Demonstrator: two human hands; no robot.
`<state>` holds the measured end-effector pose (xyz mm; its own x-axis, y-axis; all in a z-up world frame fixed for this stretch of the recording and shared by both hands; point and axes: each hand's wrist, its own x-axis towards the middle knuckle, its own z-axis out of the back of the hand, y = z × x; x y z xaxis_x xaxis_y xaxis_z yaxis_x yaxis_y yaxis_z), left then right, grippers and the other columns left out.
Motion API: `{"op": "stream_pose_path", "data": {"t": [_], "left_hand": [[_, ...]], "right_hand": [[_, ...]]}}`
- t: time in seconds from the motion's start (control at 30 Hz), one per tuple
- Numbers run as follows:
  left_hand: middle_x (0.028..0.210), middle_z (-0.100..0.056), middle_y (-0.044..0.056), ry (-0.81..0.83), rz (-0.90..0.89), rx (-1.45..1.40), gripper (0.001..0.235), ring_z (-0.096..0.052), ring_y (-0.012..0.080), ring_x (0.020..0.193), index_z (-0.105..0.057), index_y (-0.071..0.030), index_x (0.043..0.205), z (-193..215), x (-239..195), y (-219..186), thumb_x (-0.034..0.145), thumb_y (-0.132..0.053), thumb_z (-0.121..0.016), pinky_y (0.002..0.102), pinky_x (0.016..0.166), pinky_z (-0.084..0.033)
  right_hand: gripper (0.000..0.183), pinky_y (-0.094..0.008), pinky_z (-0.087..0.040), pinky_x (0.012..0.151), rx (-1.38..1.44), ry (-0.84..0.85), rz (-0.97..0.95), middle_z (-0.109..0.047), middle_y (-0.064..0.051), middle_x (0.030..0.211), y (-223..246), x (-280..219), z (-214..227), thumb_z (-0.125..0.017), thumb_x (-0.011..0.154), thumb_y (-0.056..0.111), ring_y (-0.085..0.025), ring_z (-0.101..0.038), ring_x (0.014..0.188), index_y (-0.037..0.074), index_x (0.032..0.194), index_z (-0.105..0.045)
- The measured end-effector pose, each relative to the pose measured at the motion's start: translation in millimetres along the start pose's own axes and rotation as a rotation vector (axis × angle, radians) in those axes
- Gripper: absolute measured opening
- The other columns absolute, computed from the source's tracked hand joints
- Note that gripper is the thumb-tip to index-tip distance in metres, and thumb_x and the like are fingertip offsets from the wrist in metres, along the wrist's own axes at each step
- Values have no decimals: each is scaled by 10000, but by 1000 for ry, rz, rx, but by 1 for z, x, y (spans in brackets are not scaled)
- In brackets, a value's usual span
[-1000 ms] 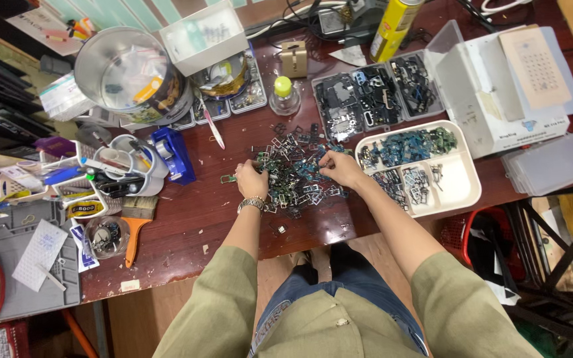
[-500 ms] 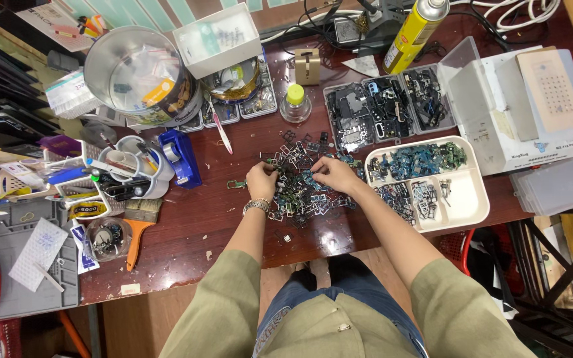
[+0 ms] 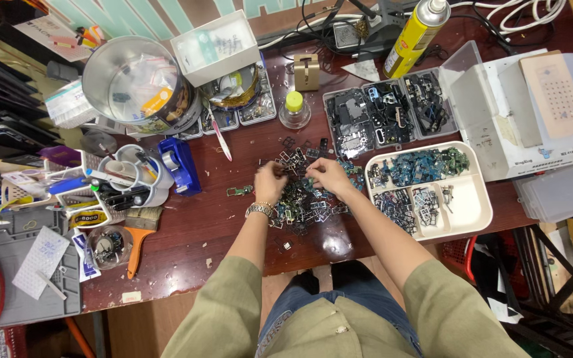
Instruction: The person sorts small electronic components from a pile on the table into a compartmentalized tray. They pick up individual pieces, inspect them, and place them into specific sections of the tray.
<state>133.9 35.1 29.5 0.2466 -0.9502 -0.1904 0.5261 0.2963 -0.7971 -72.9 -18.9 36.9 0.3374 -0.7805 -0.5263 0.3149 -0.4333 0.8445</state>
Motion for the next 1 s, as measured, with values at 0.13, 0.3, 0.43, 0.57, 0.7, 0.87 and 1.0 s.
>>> {"op": "stream_pose_path", "data": {"t": [0.13,0.3,0.43,0.57,0.7,0.87,1.0], "left_hand": [[1111,-666,138,-205,-11,310,214,-644,346,1050,-739,-119,1036,6,2,-14,828,-124,-786,478,887,-550],[1115,-633,139,-143,-37,431,205,-618,360,1073,-718,-87,941,5,6,-19,756,-126,-797,477,854,-543],[1049,-692,114,-136,-125,470,141,-672,349,1020,-733,-104,931,-4,13,3,822,-163,-799,473,852,-559],[952,-782,94,-160,46,94,161,-766,274,867,-808,-97,1014,-17,27,21,889,-199,-817,402,845,-598],[1001,-762,144,224,325,-875,239,-767,228,832,-726,50,1085,-31,33,12,899,-94,-770,345,783,-650],[992,-764,130,400,385,-904,217,-764,212,834,-700,32,1101,-44,20,-17,920,-83,-731,323,766,-645],[995,-764,121,444,337,-839,227,-759,198,846,-710,38,1112,-67,13,-39,918,-75,-745,305,781,-648]], "right_hand": [[159,-284,-607,769,-37,-17,20,-771,-78,1022,-4,2,18,-621,993,141,-136,-732,913,23,1087,-670],[164,-277,-596,784,-52,11,16,-772,-58,1020,-7,1,27,-612,992,152,-124,-722,934,43,1097,-674],[168,-281,-593,782,-43,32,1,-770,-58,1015,-5,-3,25,-620,999,159,-137,-699,899,30,1091,-679],[185,-297,-614,798,63,58,-42,-761,-68,1017,2,-3,22,-617,1000,182,-147,-702,892,41,1109,-667],[218,-310,-620,799,273,44,-11,-737,-77,1026,9,-4,22,-622,1001,212,-147,-713,917,44,1137,-652],[243,-294,-627,823,288,17,53,-687,-42,1068,3,-17,38,-701,941,150,-129,-692,992,42,1152,-648],[261,-298,-607,804,275,-13,54,-676,-64,1051,-18,-31,62,-730,910,104,-155,-683,967,34,1150,-657]]}}
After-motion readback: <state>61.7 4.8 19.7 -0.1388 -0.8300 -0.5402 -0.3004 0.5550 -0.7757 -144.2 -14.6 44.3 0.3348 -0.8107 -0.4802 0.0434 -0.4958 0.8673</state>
